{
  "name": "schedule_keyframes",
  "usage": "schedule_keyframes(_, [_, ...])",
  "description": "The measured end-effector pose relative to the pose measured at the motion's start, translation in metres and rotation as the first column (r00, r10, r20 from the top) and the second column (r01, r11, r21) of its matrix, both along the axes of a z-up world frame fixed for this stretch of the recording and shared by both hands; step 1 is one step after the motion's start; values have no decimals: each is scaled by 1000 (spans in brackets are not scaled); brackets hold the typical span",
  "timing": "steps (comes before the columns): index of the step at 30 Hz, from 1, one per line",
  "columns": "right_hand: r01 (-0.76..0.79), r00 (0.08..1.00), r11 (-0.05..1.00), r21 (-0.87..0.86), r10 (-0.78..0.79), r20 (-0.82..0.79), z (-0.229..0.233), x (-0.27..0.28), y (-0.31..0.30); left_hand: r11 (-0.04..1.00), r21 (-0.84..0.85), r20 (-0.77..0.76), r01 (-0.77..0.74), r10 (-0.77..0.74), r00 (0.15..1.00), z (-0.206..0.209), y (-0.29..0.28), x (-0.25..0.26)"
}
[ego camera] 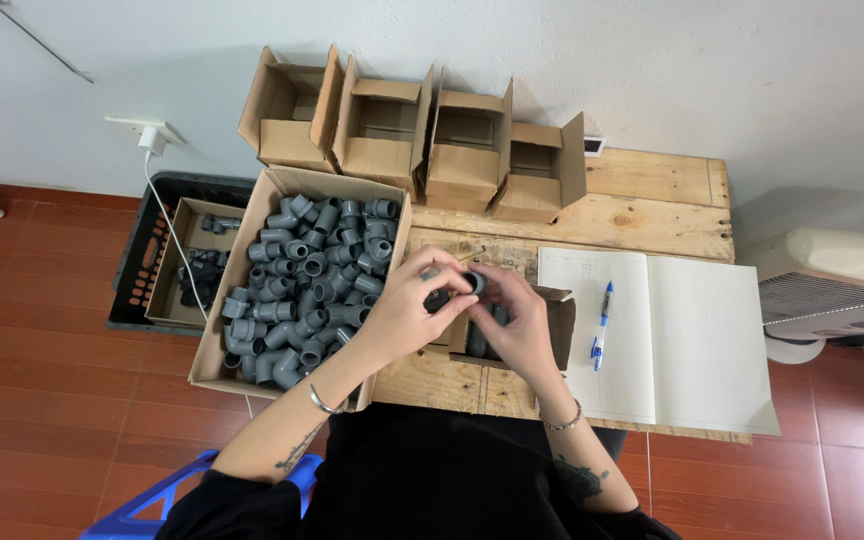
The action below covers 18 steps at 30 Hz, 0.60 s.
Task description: The person repeatedly picks up gray plastic pipe fittings from a large box, measures them with a tape measure, and records the measurements in a notebook. The person places the measured fittings into a smaller box and continues the process for several items.
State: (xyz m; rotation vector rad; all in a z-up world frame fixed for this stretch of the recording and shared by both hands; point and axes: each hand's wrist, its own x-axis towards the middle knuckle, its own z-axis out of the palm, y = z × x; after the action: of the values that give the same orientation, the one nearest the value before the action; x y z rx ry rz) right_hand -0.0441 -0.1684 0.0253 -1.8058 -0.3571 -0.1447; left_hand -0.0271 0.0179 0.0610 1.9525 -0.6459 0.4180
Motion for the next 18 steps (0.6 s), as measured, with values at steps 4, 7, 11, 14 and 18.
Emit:
schedule_keyframes(4, [172,984,983,66,-168,-66,-9,5,-15,983,180,-149,29,-2,989,-44,-5,17])
schedule_keyframes(7, [251,964,956,154,-232,-134,-25,7,-31,782,623,-159,15,108,981,-75,-2,20])
schedule_keyframes(11, [321,937,915,246,-269,-223,-16,3,-40,409,880,-370,242,270,889,-47,-24,17])
schedule_keyframes(14, [313,937,908,278,-247,-248,-16,5,-43,286,917,-368,277,345,864,-81,-34,24])
schedule_keyframes(18, [314,934,890,330,-227,-276,-27,6,-48,269,945,-278,186,362,890,-119,-39,30])
